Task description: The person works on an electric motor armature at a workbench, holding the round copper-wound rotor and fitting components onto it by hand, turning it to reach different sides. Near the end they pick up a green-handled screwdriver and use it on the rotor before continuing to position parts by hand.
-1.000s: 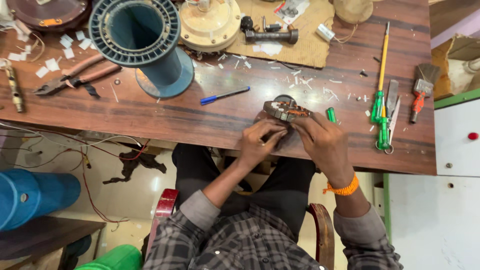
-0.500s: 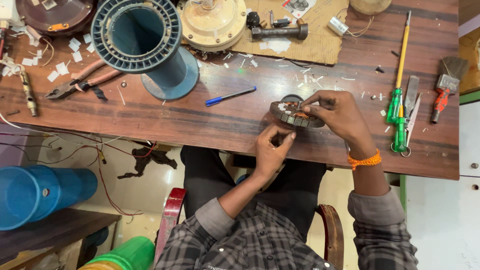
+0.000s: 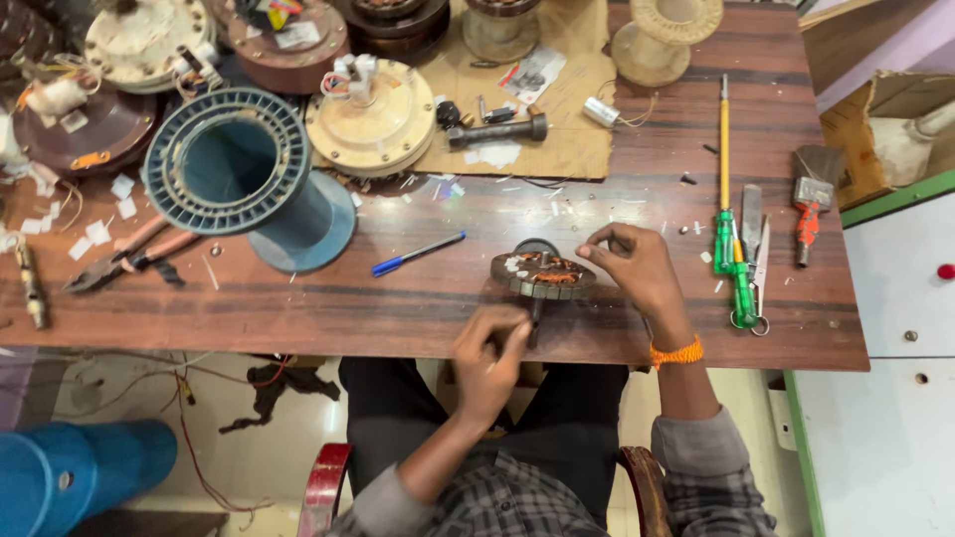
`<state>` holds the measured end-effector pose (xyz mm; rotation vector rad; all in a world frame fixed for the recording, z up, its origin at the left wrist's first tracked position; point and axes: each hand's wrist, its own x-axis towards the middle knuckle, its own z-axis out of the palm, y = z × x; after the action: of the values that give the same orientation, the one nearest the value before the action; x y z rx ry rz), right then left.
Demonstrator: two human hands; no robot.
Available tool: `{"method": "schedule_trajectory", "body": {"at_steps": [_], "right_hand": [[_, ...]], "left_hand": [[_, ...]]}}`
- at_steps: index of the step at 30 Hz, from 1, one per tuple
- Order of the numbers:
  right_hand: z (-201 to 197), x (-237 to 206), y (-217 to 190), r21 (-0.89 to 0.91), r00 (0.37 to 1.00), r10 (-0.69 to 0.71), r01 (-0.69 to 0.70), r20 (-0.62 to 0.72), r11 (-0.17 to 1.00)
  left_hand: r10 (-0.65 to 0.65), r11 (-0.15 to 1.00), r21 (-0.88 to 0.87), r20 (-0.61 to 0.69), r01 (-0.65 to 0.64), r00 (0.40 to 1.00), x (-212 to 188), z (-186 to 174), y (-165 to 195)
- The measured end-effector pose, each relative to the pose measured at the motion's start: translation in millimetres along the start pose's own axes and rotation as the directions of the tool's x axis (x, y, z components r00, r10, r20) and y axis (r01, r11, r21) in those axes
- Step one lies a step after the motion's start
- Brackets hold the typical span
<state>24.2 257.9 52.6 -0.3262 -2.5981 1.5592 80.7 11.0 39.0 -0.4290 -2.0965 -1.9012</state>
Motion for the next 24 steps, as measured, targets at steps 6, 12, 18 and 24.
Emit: {"method": "schedule_trajectory", "body": {"at_steps": [6, 12, 18, 24], "right_hand": [[5, -19, 25, 0.242, 0.998, 0.064, -0.066, 0.013, 0.968], [18, -16, 36, 0.304, 0.998, 0.048, -0.036, -0.035, 0.952], [11, -28, 31, 0.235, 0.996, -0.002, 0.023, -0.089, 0.972], [-11, -38, 4, 0.112, 0.995, 0.054, -0.045, -0.081, 0.993]], "left_hand": [[0.292, 0.941, -0.136, -0.134, -0.309, 0.947, 19, -76, 17], [0.427, 0.890, -0.180, 0.003, -0.420, 0.904, 18, -66, 31], [0.444, 0.881, 0.022, 0.305, -0.473, 0.842, 18, -56, 40], [0.462, 0.796, 0.132, 0.500, -0.591, 0.733, 39, -59, 38]]}}
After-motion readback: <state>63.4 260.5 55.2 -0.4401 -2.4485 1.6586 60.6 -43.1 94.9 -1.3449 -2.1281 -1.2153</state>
